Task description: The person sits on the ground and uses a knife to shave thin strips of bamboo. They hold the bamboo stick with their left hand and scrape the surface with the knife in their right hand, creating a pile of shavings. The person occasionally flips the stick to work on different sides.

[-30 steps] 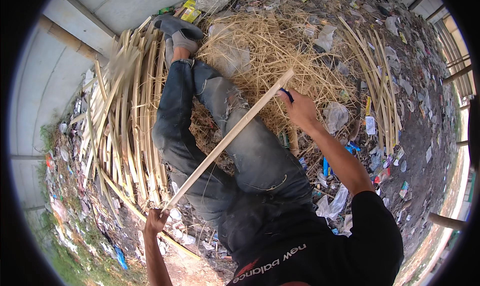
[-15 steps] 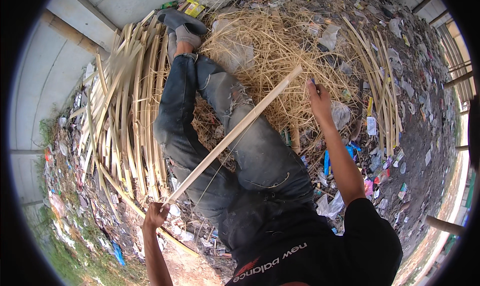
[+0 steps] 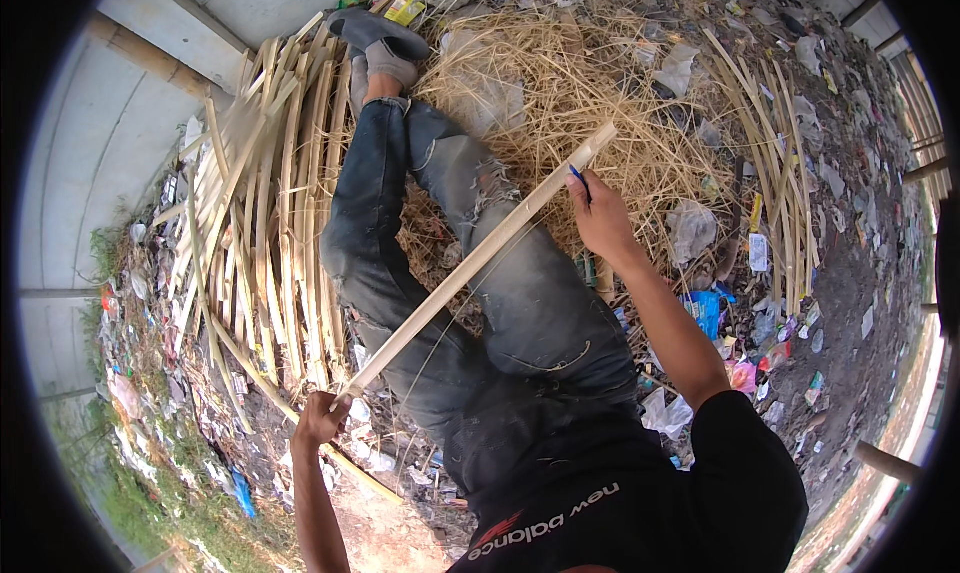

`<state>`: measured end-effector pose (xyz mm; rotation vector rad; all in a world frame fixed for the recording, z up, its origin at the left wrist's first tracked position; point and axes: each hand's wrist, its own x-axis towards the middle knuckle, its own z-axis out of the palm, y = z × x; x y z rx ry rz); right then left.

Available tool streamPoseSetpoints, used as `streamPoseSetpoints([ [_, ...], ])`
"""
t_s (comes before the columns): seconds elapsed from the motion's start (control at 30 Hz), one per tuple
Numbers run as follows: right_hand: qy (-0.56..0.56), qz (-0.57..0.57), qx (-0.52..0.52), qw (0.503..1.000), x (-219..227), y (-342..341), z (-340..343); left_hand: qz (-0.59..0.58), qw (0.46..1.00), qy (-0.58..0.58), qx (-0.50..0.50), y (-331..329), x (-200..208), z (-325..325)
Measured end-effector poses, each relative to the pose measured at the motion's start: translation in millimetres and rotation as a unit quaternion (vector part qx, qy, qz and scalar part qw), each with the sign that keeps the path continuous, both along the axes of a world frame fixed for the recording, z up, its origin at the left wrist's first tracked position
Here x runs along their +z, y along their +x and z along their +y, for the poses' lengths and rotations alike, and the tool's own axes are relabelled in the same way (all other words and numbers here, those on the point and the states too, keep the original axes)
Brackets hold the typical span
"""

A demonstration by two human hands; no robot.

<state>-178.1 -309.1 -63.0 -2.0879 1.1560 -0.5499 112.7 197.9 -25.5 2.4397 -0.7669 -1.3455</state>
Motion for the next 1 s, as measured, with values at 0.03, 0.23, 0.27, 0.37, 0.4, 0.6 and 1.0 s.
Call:
streamPoseSetpoints([
  [0.03, 0.012, 0.012, 0.011, 1.0, -13, -1, -1, 0.008, 1.0, -0.001, 0.0, 0, 1, -3],
  [0.23, 0.005, -0.01, -0.021, 1.0, -16, -1, -17, -0.011, 0.999, 0.001, -0.031, -9, 16, -29],
  [0.27, 0.022, 0.01, -0.025, 0.999, -9, -1, -19, -0.014, 0.999, 0.005, -0.037, -8, 15, -29],
  [0.37, 0.059, 0.036, 0.002, 0.998, -10, 5, -15, -0.029, 0.998, 0.01, -0.055, -11, 15, -46],
  [0.4, 0.045, 0.039, 0.037, 0.998, -13, 9, -3, -0.034, 0.998, 0.011, -0.06, -14, 15, -54],
  [0.6, 0.026, 0.05, 0.036, 0.998, -28, 18, 12, -0.018, 0.998, -0.017, -0.06, -27, 18, -91],
  [1.0, 0.05, 0.067, 0.06, 0.995, -10, 26, 18, -0.061, 0.995, 0.002, -0.076, -37, 29, -137],
])
